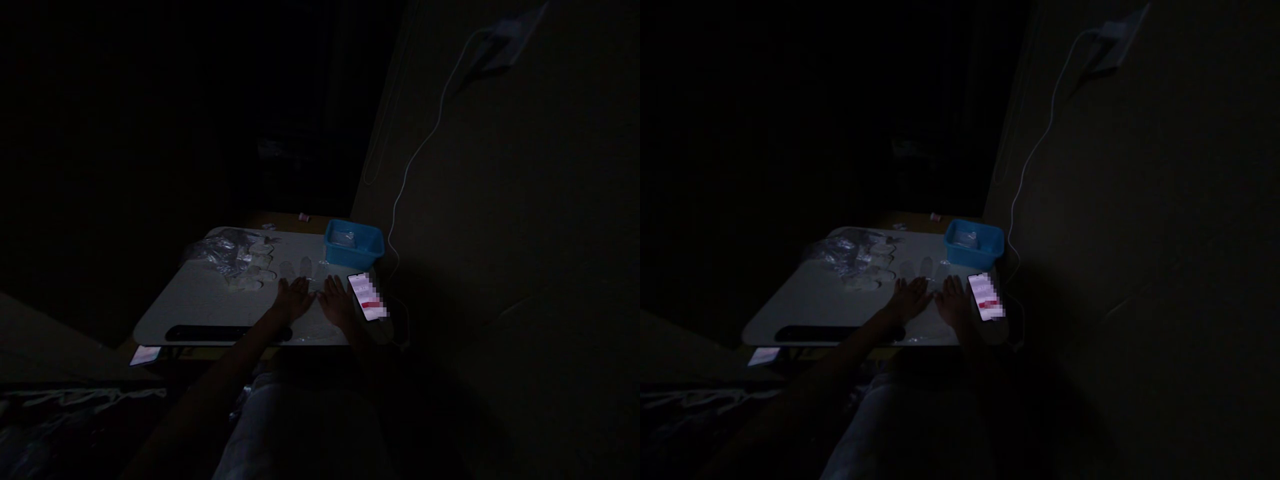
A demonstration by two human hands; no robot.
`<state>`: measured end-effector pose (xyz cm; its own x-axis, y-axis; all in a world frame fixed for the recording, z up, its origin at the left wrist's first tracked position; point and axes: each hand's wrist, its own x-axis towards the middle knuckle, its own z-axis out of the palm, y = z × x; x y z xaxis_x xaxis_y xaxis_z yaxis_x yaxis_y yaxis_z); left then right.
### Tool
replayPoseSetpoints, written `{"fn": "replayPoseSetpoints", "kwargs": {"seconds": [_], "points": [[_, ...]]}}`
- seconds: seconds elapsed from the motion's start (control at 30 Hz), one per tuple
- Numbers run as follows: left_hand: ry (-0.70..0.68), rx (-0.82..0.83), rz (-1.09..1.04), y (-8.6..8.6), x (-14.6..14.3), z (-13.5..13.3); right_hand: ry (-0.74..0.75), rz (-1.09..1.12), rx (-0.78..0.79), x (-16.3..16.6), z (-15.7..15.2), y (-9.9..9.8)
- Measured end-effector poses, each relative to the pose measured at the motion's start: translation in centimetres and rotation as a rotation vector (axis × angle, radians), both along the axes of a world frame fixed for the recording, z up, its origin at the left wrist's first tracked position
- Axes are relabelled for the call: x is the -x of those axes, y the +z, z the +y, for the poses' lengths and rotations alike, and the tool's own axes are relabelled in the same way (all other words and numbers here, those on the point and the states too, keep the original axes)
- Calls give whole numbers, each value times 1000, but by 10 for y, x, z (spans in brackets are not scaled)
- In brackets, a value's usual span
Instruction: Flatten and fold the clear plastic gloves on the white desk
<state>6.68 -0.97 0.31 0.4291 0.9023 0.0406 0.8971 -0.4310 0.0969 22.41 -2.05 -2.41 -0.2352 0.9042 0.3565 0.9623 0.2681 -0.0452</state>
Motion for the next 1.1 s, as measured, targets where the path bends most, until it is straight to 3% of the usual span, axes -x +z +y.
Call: {"fn": "replayPoseSetpoints", "kwargs": {"seconds": [0.3,0.6,0.97,1.1], "points": [[104,-92,-63,7,18,13,-8,16,62,1,0,3],[-98,-54,-38,-12,1,10,9,48,50,1,0,3],[12,-89,0,-7,12,15,0,49,64,2,-2,6],[-38,-92,-27,-7,2,12,3,43,71,2,-3,6]]}}
